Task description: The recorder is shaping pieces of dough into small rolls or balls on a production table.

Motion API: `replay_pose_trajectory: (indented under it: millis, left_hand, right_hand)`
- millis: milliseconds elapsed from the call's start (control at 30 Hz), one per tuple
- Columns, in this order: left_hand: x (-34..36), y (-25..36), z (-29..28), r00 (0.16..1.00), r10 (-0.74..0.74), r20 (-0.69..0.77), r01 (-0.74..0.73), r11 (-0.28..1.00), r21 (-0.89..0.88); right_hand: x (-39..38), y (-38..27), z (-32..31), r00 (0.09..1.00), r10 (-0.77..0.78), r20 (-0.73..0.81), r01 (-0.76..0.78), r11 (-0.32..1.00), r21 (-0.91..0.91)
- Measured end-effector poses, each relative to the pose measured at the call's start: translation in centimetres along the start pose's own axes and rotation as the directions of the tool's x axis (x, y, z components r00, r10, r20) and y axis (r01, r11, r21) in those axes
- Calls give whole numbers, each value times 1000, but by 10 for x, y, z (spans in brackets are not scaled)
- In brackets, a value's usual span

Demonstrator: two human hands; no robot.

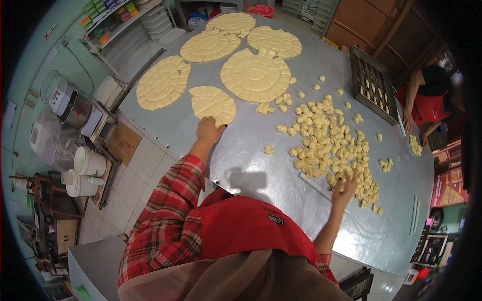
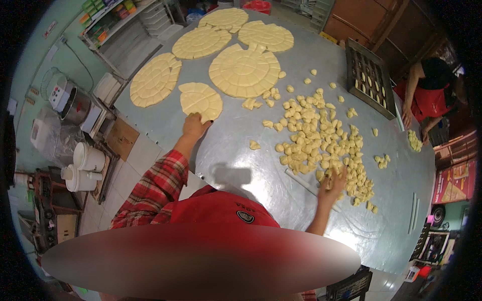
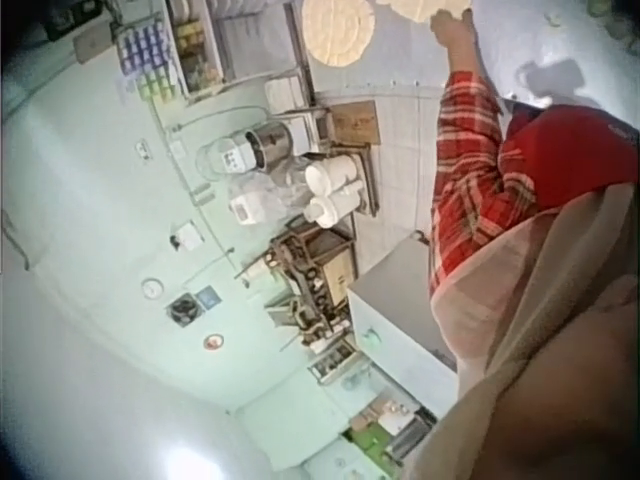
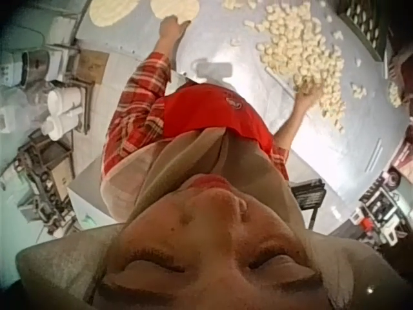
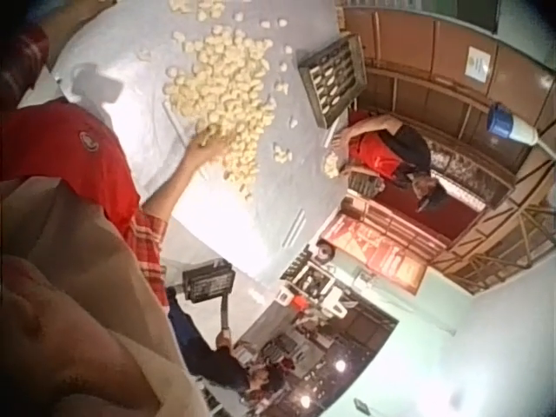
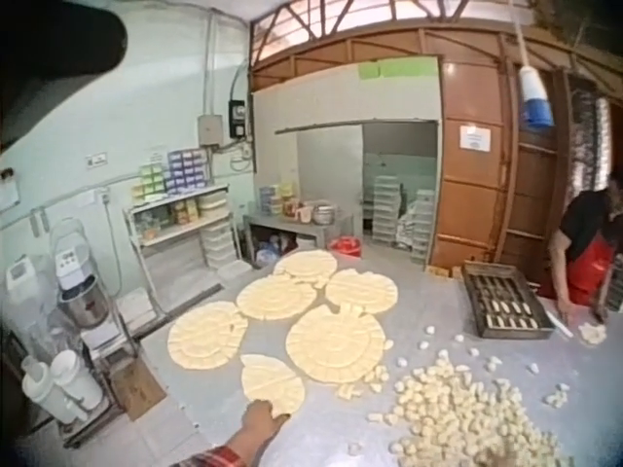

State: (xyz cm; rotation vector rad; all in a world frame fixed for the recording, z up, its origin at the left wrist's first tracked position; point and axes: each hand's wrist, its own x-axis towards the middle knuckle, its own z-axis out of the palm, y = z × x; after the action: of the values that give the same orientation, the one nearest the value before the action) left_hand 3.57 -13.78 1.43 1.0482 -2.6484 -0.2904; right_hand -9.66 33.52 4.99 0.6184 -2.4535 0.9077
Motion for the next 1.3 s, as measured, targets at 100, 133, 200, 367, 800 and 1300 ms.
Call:
replay_pose_trajectory:
  millis: [100,133,200,367,800,1300]
  left_hand:
    - [-1,-1,2,1000,-7,-8,5,989,-151]
    - [-4,-12,1,1000,-20,-14,18,989,-144]
    - [-11,-31,2,934,-208,290,349,701,-622]
    - [-100,-41,-29,598,143,789,768,180,-614]
    - [-149,90,-81,386,626,677,487,485,-726]
    - [-161,166,-11,735,475,484,554,-9,-833]
  right_hand:
    - [2,-72,37,974,-33,222,-4,987,163]
    - [4,-97,41,958,-102,268,42,974,223]
    - [-4,-119,47,918,-132,373,-5,939,343]
    - [-31,-128,56,859,-190,474,-14,919,395]
    - [-19,-176,34,602,-503,621,-75,738,670]
    - [-91,-89,-13,730,139,669,-678,265,685]
